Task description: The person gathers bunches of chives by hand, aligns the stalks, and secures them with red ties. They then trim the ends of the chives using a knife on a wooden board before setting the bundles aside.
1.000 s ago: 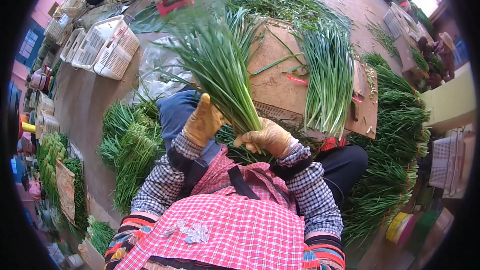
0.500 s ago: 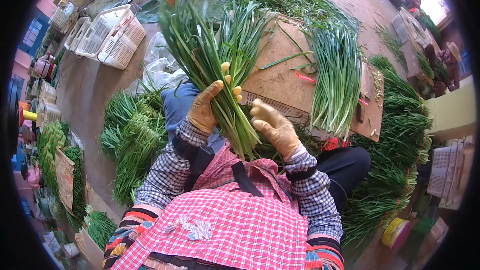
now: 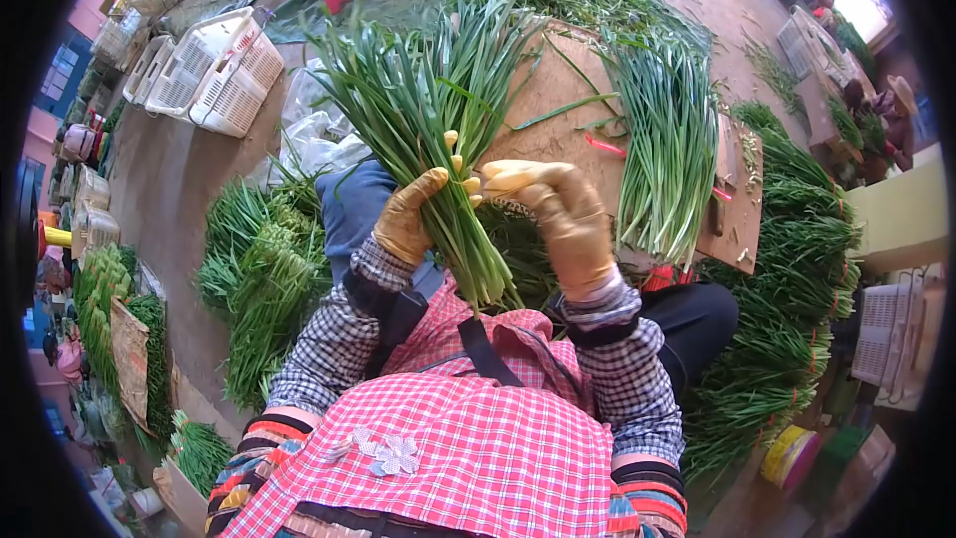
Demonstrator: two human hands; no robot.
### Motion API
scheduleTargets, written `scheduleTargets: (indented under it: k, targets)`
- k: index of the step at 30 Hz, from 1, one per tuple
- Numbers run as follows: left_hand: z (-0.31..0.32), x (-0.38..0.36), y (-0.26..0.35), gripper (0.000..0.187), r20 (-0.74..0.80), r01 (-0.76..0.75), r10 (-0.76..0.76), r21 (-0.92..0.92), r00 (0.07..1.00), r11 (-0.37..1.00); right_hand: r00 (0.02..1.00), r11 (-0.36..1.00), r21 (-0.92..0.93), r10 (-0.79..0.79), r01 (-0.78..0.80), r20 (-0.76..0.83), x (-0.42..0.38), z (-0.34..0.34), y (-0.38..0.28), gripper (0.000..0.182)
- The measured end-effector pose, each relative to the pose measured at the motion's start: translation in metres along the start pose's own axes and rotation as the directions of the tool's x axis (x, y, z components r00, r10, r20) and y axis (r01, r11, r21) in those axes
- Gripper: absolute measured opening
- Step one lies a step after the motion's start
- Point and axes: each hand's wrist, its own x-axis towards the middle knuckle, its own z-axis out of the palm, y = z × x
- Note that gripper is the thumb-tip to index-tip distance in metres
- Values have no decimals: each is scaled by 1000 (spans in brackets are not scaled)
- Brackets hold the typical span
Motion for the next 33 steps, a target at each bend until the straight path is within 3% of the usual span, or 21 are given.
scheduleTargets:
  k: [3,5,6,7,9,10,11,12,13,15,17,18,19,21,22,23,25,27,29,32,33]
  targets:
    - [-5,0,2,57,-23,-30,30,24,999,999,1000,924,382,-16,11,8,-6,-23,-10,16]
    - [-7,1,7,57,-48,-58,61,48,997,997,995,832,550,-22,75,-102,-15,-30,-21,19]
    - [-4,-1,11,55,-77,-61,62,12,995,998,1000,762,648,-11,18,-14,-17,-46,-19,19]
    - [-4,-1,15,54,-103,-88,87,-1,991,996,982,777,630,-132,17,136,-20,-60,-16,17]
    - [-5,0,20,52,-154,-145,140,-25,978,989,994,916,393,36,-75,105,-32,-67,-19,20]
    - [-5,0,21,49,-165,-163,155,-34,974,986,973,972,86,213,-220,91,-33,-60,-24,21]
    - [-5,0,21,48,-191,-174,165,-29,968,984,929,907,-222,370,-357,17,-35,-48,-27,22]
    - [-5,0,20,46,-215,-179,170,-24,962,984,940,906,-266,340,-328,-1,-40,-37,-3,25]
    - [-4,1,19,45,-237,-181,172,-19,956,983,966,811,-547,259,-208,16,-43,-28,9,28]
    - [8,0,14,34,-247,-214,212,20,946,977,970,613,-782,237,-112,46,-43,-5,16,26]
    - [13,-2,13,31,-276,-199,200,30,940,980,971,511,-842,53,174,233,-40,-7,40,23]
    - [11,-3,15,30,-290,-155,154,18,945,988,974,542,-813,-47,212,223,-41,-9,51,19]
    - [6,-2,18,29,-304,-111,107,4,947,994,992,667,-745,91,7,90,-40,-8,47,17]
    - [-5,-2,22,32,-298,-107,96,-21,950,994,904,768,-492,415,-410,-106,-43,-14,36,14]
    - [-9,0,24,36,-275,-147,133,-31,952,989,880,714,-538,459,-449,-125,-44,-24,39,11]
    - [-15,2,27,40,-251,-186,170,-43,953,982,916,663,-669,395,-336,-69,-48,-38,48,16]
    - [-24,1,40,43,-206,-153,136,-69,969,986,864,364,-916,501,-169,40,-56,-62,54,22]
    - [-18,-3,51,46,-210,-199,176,-90,962,976,743,-45,-994,661,-104,-108,-71,-80,67,25]
    - [-15,-4,56,52,-194,-262,246,-61,950,963,591,-409,-912,746,43,-307,-82,-96,88,26]
    - [-15,-4,55,54,-191,-332,325,-7,926,943,878,58,-996,478,-65,-30,-71,-64,47,32]
    - [-15,-4,53,53,-210,-315,305,-17,929,949,962,253,-967,257,28,96,-67,-52,47,30]
